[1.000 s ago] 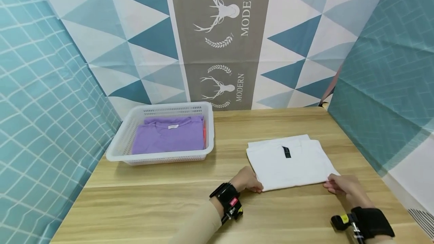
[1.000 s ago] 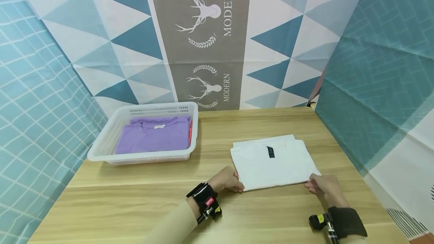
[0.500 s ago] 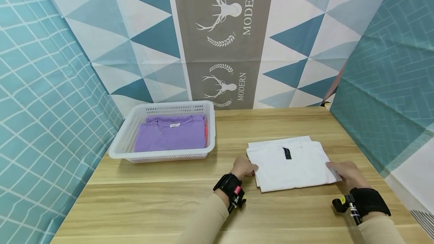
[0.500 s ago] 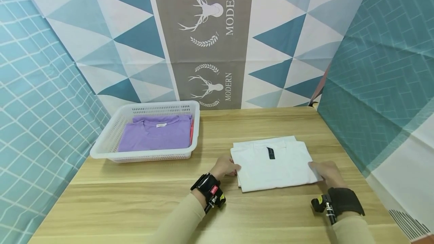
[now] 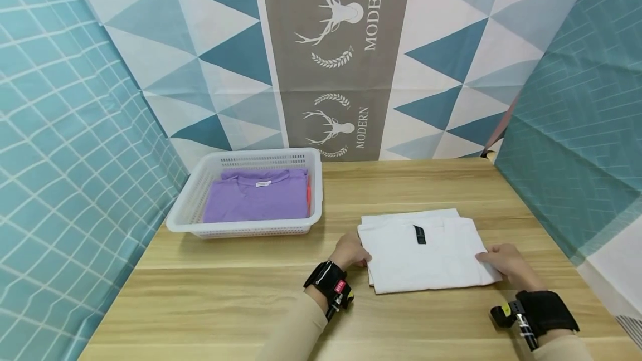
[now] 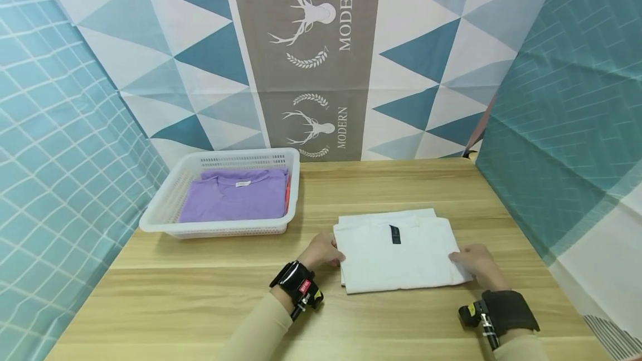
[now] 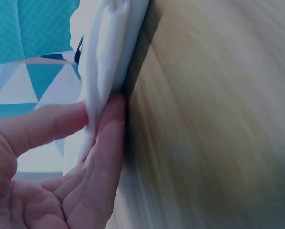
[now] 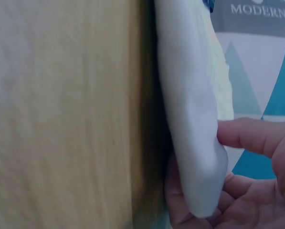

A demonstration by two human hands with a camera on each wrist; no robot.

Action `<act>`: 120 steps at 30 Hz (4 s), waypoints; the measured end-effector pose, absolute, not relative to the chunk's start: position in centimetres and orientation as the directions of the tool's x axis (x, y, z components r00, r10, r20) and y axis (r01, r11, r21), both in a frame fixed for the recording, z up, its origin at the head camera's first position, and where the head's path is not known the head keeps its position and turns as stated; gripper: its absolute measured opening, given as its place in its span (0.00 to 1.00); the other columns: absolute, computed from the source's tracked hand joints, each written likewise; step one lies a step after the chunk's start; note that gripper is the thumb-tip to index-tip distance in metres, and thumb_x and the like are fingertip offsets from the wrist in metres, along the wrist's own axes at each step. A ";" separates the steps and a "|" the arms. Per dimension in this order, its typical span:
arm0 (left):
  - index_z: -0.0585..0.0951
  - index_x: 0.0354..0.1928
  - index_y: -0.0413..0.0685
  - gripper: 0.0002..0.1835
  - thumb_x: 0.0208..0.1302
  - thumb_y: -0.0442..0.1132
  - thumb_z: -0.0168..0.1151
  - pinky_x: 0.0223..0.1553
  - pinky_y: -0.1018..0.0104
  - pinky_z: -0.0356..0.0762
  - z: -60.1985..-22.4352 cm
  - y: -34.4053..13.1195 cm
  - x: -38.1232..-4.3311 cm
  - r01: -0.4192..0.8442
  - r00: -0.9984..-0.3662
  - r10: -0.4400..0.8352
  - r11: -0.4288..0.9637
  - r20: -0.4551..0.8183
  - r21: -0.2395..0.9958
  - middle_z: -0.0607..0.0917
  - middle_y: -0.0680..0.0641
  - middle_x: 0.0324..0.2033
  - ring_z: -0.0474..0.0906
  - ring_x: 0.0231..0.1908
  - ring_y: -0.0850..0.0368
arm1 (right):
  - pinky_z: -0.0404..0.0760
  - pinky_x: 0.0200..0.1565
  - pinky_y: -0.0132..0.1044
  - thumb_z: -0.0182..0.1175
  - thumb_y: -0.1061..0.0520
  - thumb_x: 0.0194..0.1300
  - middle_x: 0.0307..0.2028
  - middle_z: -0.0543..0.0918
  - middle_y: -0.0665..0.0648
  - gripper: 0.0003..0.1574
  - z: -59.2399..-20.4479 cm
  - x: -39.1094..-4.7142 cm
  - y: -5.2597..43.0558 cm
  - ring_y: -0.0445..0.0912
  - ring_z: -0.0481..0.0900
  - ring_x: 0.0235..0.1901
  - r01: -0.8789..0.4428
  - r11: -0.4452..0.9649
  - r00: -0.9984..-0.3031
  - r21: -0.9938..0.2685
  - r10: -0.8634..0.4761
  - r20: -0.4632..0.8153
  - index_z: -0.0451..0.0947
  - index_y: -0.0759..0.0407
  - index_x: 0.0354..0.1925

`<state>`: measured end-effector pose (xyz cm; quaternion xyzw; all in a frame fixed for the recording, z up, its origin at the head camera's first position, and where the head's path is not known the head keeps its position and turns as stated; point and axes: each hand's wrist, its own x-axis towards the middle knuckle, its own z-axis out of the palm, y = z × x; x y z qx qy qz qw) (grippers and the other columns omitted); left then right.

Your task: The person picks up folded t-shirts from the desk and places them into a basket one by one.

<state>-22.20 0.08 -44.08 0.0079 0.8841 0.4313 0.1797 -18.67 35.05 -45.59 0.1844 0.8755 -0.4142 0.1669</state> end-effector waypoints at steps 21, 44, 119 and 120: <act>0.66 0.09 0.52 0.23 0.50 0.31 0.68 0.19 0.73 0.74 -44.9 -5.3 -20.2 -0.155 -0.940 0.185 0.518 -0.287 0.841 0.73 0.54 0.09 0.71 0.13 0.64 | 0.77 0.29 0.33 0.54 0.56 0.64 0.18 0.72 0.48 0.16 -44.9 -17.8 32.1 0.40 0.74 0.23 0.390 0.623 -0.859 -0.678 -0.019 -0.512 0.69 0.56 0.20; 0.64 0.12 0.50 0.20 0.49 0.29 0.63 0.17 0.73 0.62 -44.3 -10.2 -19.2 -0.053 -0.980 0.124 0.602 -0.158 0.797 0.68 0.55 0.11 0.66 0.13 0.63 | 0.76 0.27 0.34 0.54 0.61 0.63 0.18 0.71 0.49 0.11 -45.7 -18.1 26.3 0.42 0.74 0.22 0.340 0.585 -0.897 -0.736 -0.034 -0.441 0.72 0.63 0.24; 0.73 0.59 0.31 0.24 0.65 0.39 0.61 0.38 0.67 0.78 -42.9 -15.2 -14.6 -0.039 -0.966 0.205 0.482 -0.155 0.875 0.83 0.34 0.47 0.81 0.39 0.54 | 0.78 0.36 0.33 0.66 0.61 0.56 0.44 0.82 0.68 0.28 -44.6 -15.6 19.0 0.44 0.78 0.35 0.221 0.499 -0.961 -0.838 -0.034 -0.274 0.72 0.76 0.51; 0.73 0.59 0.31 0.24 0.65 0.39 0.61 0.38 0.67 0.78 -42.9 -15.2 -14.5 -0.029 -0.967 0.209 0.479 -0.146 0.877 0.83 0.34 0.47 0.81 0.40 0.54 | 0.77 0.36 0.33 0.66 0.60 0.56 0.44 0.83 0.67 0.28 -44.5 -15.5 19.0 0.44 0.78 0.36 0.223 0.498 -0.961 -0.838 -0.031 -0.274 0.73 0.76 0.51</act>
